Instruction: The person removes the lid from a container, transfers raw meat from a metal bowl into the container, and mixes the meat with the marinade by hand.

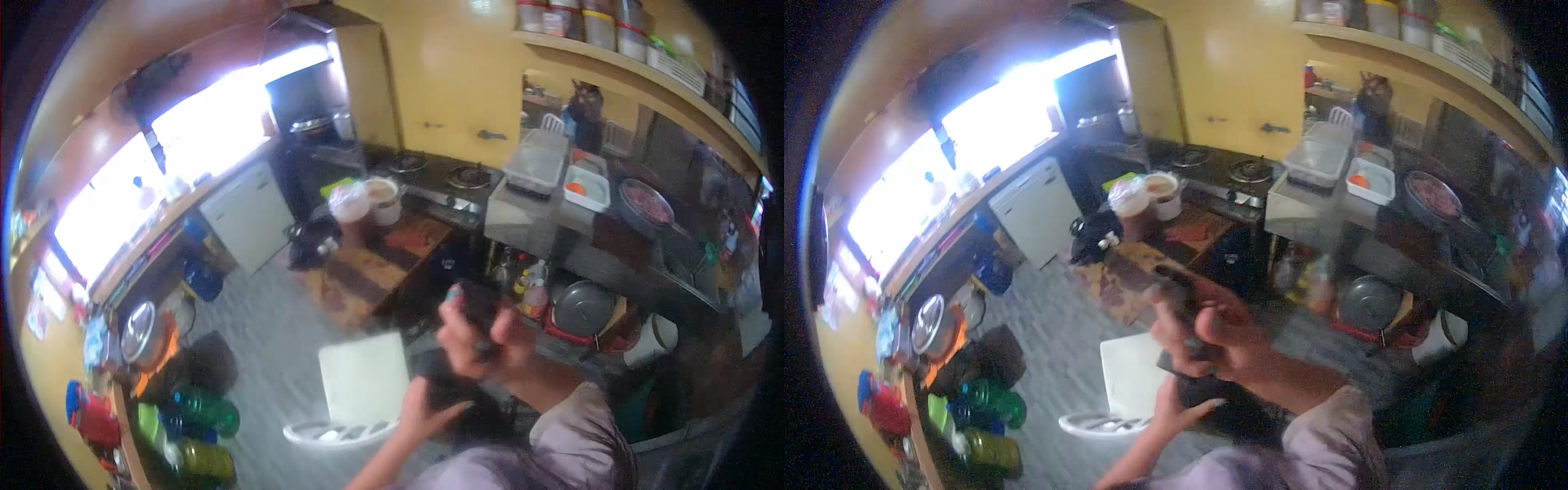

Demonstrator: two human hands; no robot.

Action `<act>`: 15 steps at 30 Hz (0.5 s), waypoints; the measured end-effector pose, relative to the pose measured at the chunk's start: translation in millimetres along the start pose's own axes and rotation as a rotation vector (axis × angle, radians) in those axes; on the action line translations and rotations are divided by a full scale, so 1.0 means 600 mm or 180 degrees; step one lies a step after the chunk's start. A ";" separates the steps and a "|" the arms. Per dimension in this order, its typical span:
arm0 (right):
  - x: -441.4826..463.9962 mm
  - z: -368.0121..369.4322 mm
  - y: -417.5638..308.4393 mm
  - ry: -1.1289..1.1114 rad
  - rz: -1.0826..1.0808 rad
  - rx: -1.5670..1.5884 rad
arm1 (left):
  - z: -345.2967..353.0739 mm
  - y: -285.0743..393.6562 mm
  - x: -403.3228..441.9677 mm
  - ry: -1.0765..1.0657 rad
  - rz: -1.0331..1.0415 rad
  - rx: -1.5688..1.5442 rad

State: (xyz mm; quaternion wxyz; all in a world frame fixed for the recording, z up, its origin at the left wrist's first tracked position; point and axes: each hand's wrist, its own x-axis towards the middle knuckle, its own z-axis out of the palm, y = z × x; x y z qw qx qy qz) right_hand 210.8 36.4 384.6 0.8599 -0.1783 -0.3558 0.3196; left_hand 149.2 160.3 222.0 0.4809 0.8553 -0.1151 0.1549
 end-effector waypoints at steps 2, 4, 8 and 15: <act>0.005 -0.019 -0.015 0.0032 -0.0040 -0.0327 | 0.013 -0.009 0.025 -0.0004 0.0047 -0.0068; 0.012 -0.040 -0.035 -0.0007 -0.0012 -0.0243 | 0.021 0.003 0.058 -0.0324 -0.0152 -0.0690; 0.031 -0.105 -0.079 0.0205 0.0028 -0.0319 | 0.084 0.000 0.125 -0.0344 0.0048 -0.0692; 0.009 -0.200 -0.251 0.0095 -0.0176 -0.2805 | 0.172 0.019 0.214 -0.0071 0.0521 0.0351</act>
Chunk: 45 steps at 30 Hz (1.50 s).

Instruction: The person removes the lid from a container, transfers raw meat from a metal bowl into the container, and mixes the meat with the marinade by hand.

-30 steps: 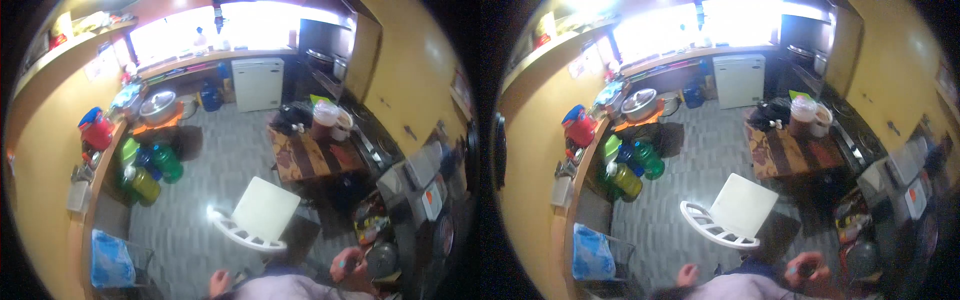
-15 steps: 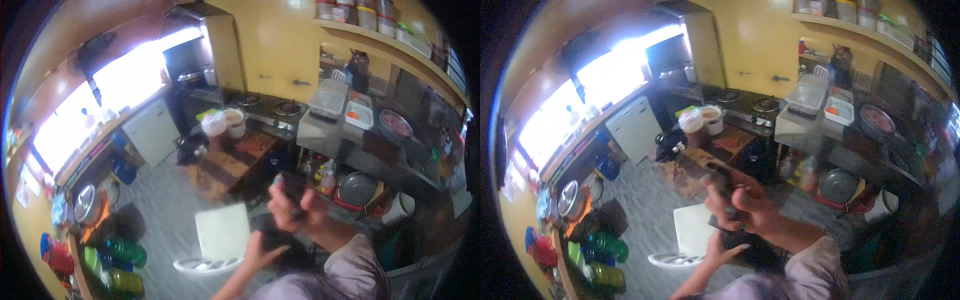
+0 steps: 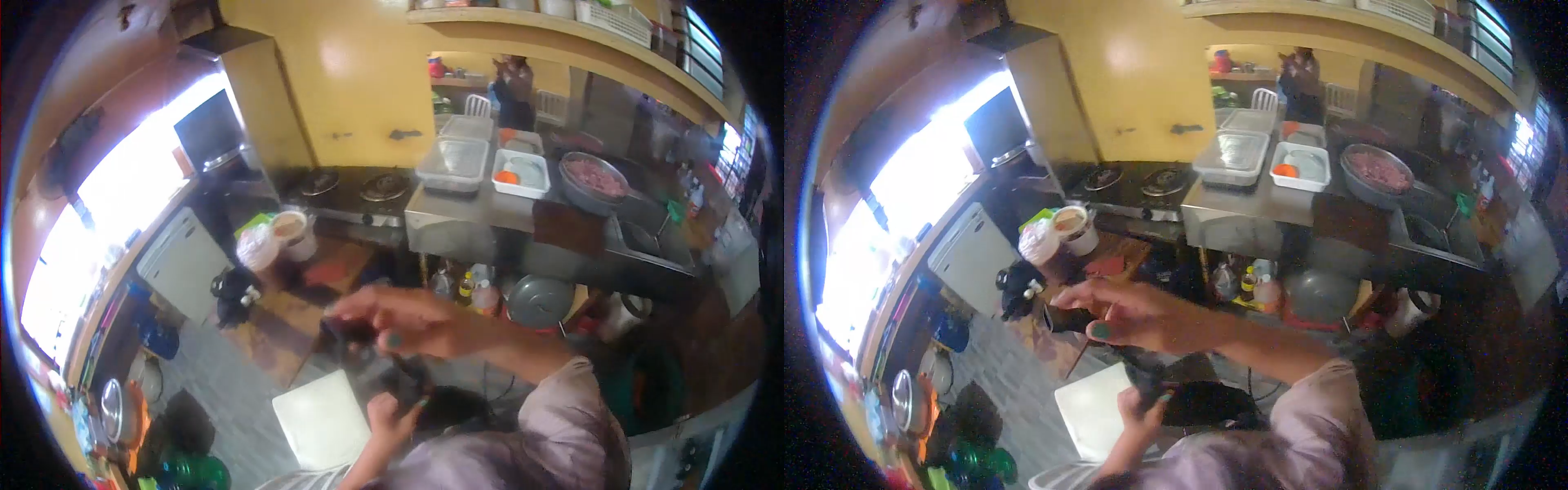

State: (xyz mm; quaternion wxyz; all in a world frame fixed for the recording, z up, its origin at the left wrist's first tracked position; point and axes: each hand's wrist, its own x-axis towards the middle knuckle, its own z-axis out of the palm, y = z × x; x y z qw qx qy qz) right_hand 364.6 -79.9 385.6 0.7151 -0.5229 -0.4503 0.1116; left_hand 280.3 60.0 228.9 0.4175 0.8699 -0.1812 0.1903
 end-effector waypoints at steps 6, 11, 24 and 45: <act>-0.089 -0.166 -0.222 0.1741 -0.1770 -0.2650 | 0.035 -0.007 0.086 0.0228 0.0038 -0.0806; -0.124 -0.241 -0.329 0.2520 -0.2113 -0.3707 | 0.059 -0.015 0.150 -0.0080 0.0145 -0.0661; -0.052 -0.350 -0.314 0.2898 -0.2030 -0.4315 | 0.132 -0.131 0.355 -0.0028 0.0250 -0.0568; 0.010 -0.554 -0.228 0.2347 -0.1149 -0.3772 | 0.273 -0.159 0.633 -0.0876 0.0321 -0.2102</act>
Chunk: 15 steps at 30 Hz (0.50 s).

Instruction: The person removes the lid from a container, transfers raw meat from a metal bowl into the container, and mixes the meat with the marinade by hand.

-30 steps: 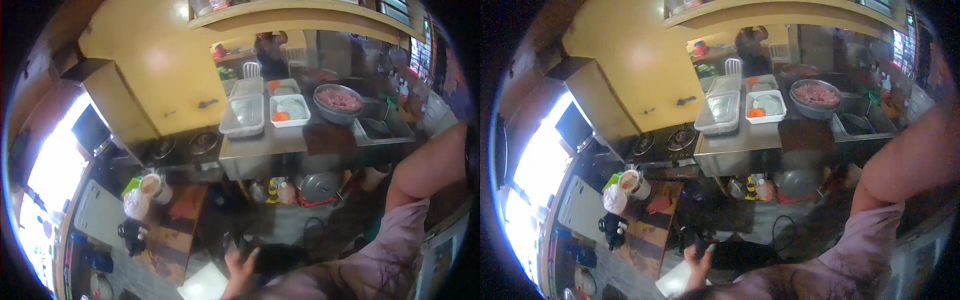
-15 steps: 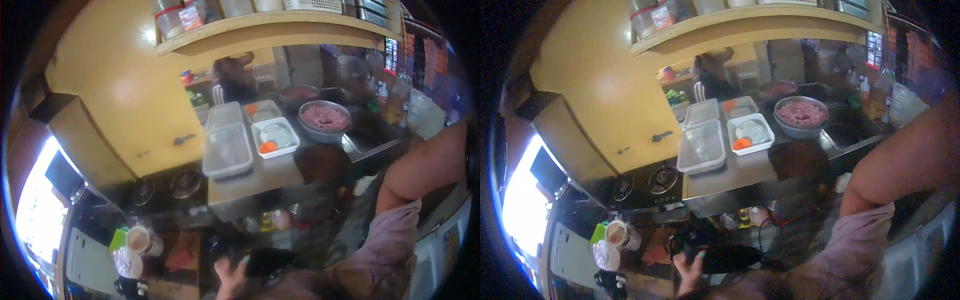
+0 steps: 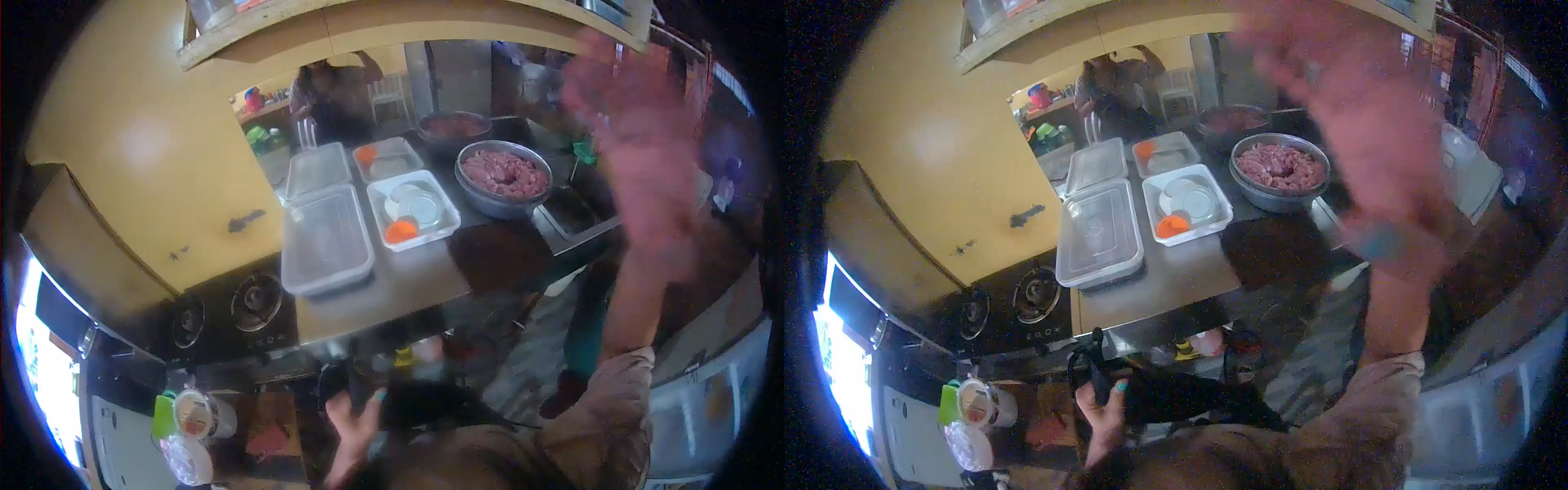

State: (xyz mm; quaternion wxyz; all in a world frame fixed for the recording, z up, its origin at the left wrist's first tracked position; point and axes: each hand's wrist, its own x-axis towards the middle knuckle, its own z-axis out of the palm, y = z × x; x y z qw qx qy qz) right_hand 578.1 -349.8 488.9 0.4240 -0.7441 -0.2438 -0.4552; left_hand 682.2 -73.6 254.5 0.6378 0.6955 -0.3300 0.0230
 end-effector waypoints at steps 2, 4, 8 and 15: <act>-0.026 -0.002 0.054 -0.0360 0.0336 0.0100 | 0.017 -0.022 0.019 -0.0110 0.0189 0.0387; -0.054 -0.015 0.133 -0.1221 0.0163 -0.0687 | 0.045 -0.026 0.041 -0.0140 0.0269 0.0541; -0.166 0.043 0.244 -0.2621 0.1666 -0.0106 | 0.129 -0.025 0.109 -0.0395 0.0378 0.0324; -0.221 0.092 0.268 -0.2114 0.1579 0.1442 | 0.211 -0.110 0.142 -0.1183 0.0200 0.0266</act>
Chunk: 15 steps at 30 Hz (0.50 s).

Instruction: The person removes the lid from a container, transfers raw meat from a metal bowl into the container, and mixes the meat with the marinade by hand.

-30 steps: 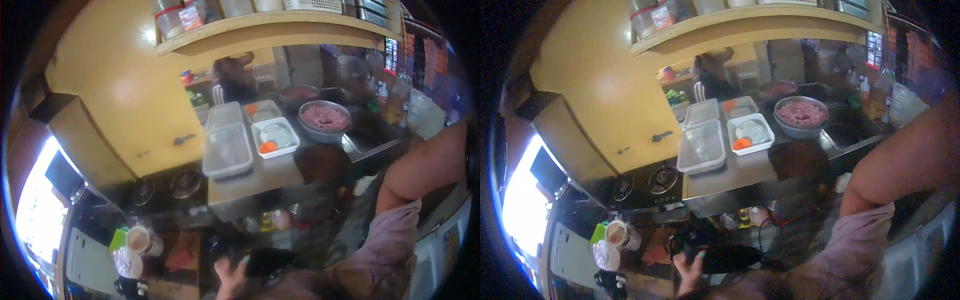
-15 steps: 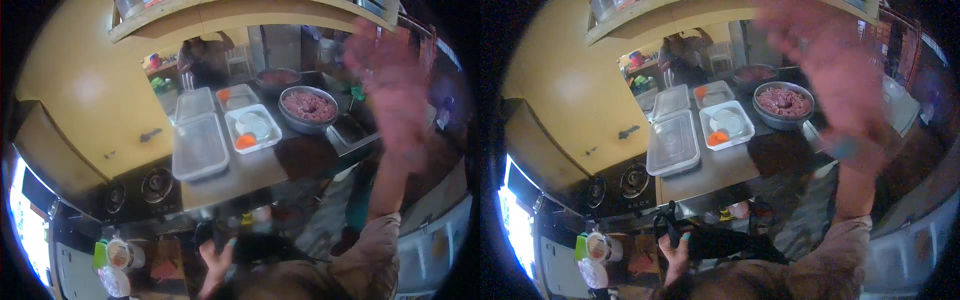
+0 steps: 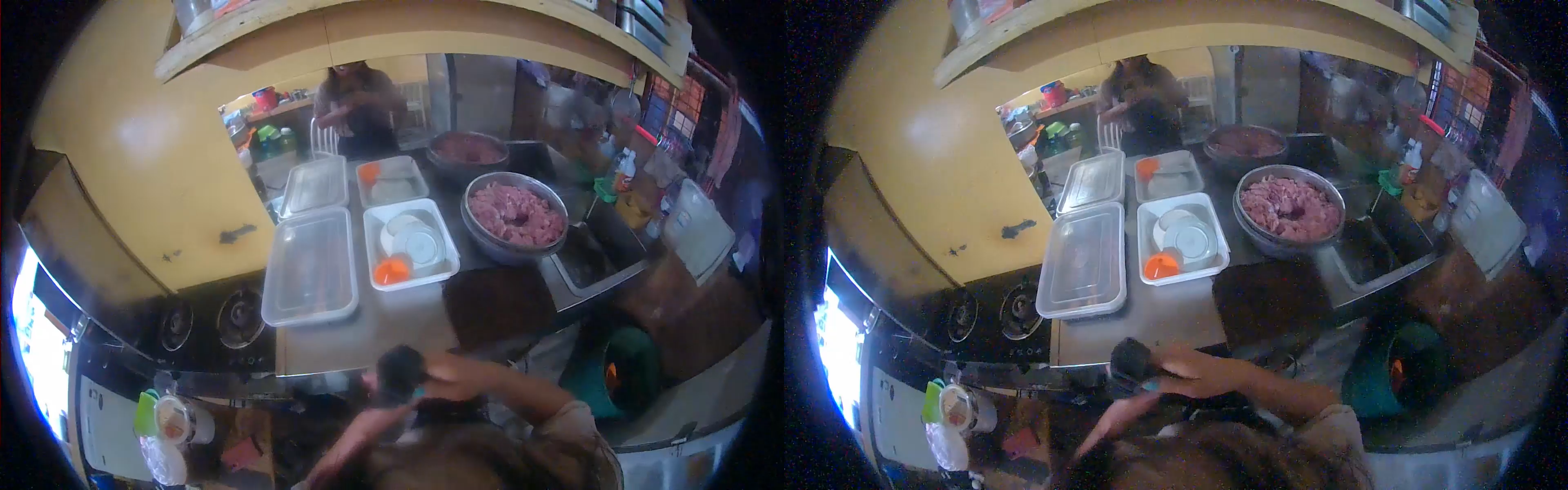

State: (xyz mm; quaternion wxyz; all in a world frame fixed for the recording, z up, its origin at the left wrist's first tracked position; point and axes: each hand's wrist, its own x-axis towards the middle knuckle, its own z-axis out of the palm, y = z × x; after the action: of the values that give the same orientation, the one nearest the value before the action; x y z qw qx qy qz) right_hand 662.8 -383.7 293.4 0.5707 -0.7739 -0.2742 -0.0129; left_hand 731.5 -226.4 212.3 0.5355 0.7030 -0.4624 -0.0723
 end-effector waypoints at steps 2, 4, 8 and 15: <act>-0.004 -0.008 -0.013 0.0204 0.0421 0.0253 | 0.002 0.017 0.036 -0.0626 -0.0280 -0.1068; -0.028 -0.017 -0.037 0.0685 0.0915 0.0302 | 0.020 -0.003 0.052 -0.0973 -0.0997 -0.2714; -0.084 0.010 0.025 0.1758 0.0208 0.0224 | 0.056 0.015 0.066 -0.0891 -0.1963 -0.4338; -0.060 -0.011 -0.092 0.3107 -0.0429 0.1472 | 0.029 0.047 0.075 0.0248 -0.0108 -0.1368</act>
State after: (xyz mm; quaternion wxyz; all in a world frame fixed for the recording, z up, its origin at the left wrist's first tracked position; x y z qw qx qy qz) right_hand 609.9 -393.7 331.9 0.7849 -0.5130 -0.0220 -0.3467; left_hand 730.3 -271.0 246.1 0.6892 0.5826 -0.4034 -0.1510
